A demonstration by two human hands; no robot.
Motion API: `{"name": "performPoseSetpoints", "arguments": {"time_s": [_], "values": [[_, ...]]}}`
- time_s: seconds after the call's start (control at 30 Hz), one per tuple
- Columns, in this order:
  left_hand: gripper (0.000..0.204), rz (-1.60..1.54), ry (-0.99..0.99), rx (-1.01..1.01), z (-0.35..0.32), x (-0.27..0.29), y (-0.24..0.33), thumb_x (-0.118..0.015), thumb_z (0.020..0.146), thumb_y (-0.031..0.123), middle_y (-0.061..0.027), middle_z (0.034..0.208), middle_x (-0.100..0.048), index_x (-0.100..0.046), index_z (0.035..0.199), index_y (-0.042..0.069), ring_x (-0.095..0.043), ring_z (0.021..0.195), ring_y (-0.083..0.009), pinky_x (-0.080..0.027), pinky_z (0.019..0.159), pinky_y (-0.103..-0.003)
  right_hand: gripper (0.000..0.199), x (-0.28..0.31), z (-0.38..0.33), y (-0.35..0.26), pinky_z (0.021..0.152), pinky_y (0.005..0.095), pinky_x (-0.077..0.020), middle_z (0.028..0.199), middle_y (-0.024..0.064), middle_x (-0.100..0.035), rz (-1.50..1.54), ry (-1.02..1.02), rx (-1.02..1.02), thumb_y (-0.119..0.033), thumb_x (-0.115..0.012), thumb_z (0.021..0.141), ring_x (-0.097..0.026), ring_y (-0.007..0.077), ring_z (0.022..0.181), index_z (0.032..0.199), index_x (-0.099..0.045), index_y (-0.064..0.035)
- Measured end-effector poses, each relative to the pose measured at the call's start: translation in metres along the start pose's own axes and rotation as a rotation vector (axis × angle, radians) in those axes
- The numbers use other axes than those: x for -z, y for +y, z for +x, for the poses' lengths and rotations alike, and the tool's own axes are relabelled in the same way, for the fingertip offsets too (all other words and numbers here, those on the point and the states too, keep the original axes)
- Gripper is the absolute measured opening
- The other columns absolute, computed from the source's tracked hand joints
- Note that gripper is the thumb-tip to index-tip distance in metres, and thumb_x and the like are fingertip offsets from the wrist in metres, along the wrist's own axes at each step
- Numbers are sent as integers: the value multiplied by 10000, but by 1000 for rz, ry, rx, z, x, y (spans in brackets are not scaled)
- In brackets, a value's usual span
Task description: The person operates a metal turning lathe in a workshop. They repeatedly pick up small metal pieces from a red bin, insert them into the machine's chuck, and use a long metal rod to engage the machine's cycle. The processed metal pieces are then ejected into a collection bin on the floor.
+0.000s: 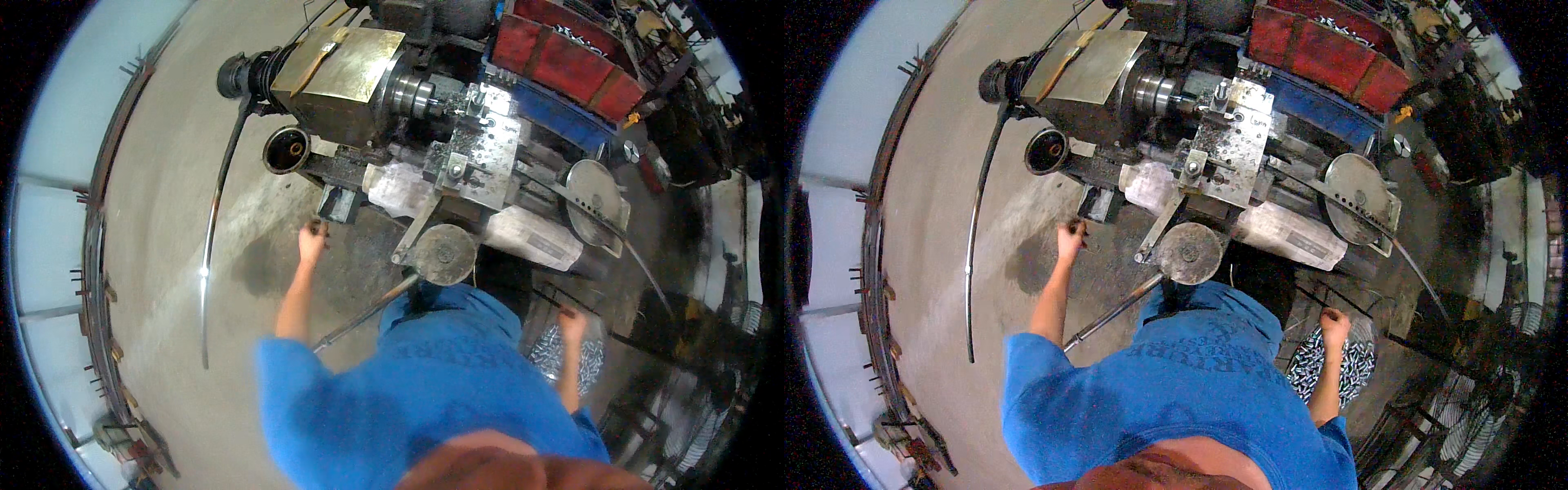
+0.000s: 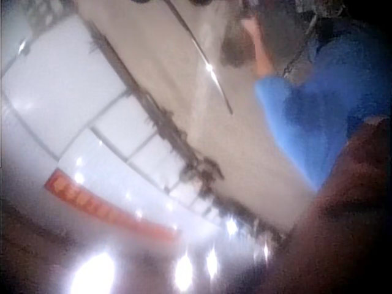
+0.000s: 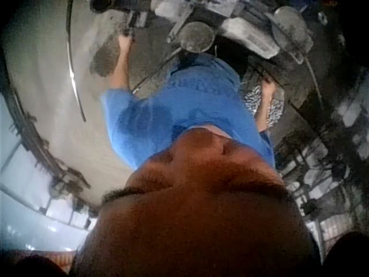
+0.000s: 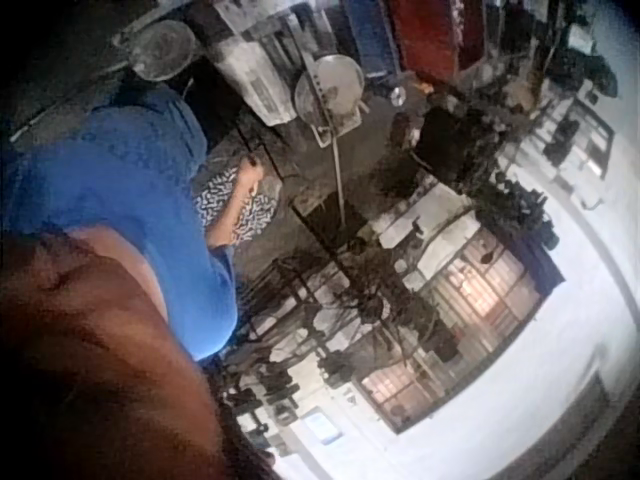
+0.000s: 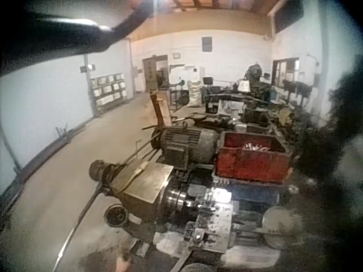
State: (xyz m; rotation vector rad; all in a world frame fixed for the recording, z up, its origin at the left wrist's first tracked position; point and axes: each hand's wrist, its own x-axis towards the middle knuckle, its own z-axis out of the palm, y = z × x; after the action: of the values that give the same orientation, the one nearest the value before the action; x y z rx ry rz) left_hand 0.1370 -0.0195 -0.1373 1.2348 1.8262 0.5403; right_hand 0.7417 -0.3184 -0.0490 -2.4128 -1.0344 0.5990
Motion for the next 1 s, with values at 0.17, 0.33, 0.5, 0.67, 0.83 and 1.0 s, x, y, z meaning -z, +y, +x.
{"name": "performPoseSetpoints", "arguments": {"time_s": [0.17, 0.33, 0.5, 0.67, 0.83, 1.0], "values": [[568, 362, 1, -224, -30, -29, -26, -558, 702, 150, -142, 752, -641, -459, 1259, 103, -620, 727, -315, -487, 660, -411, 280, -5, 8, 16, 708, 298, -486, 780, 162, -662, -52, 26, -1, -183, -596, 661, -648, 241, 741, 872, -684, -21], [627, 655, 62, -288, -19, -31, 11, -540, 722, 182, -193, 773, -625, -375, 1326, 137, -608, 752, -358, -480, 670, -458, 288, -2, 18, 12, 728, 303, -485, 815, 170, -663, 61, -26, -3, -176, -600, 665, -646, 245, 761, 893, -677, -17], [396, 785, -135, -360, -35, -25, 3, -545, 739, 216, -167, 785, -629, -536, 1129, 152, -607, 749, -353, -481, 656, -460, 264, 1, 7, -5, 709, 307, -490, 782, 173, -658, -69, 11, 46, -176, -611, 675, -646, 240, 742, 874, -676, -14], [215, 823, -368, -469, -76, 14, -26, -551, 774, 239, -140, 742, -627, -603, 926, 96, -606, 716, -334, -477, 618, -453, 244, 3, 11, 13, 662, 310, -487, 742, 184, -642, -47, 58, 122, -155, -608, 669, -639, 259, 694, 853, -672, -9], [133, 702, 108, -385, -73, 70, 45, -556, 768, 176, -123, 752, -631, -617, 874, 122, -610, 734, -321, -481, 642, -438, 321, 44, 34, -119, 686, 303, -484, 793, 183, -639, -109, 33, 236, -57, -560, 602, -630, 276, 723, 904, -654, -1], [254, 504, 566, -626, -63, 162, 120, -566, 774, 77, -133, 878, -616, -569, 1028, 87, -603, 784, -300, -480, 664, -377, 391, 67, 69, -280, 691, 329, -468, 788, 128, -613, 0, 4, 801, -77, -578, 584, -594, 279, 735, 969, -639, -48]]}}
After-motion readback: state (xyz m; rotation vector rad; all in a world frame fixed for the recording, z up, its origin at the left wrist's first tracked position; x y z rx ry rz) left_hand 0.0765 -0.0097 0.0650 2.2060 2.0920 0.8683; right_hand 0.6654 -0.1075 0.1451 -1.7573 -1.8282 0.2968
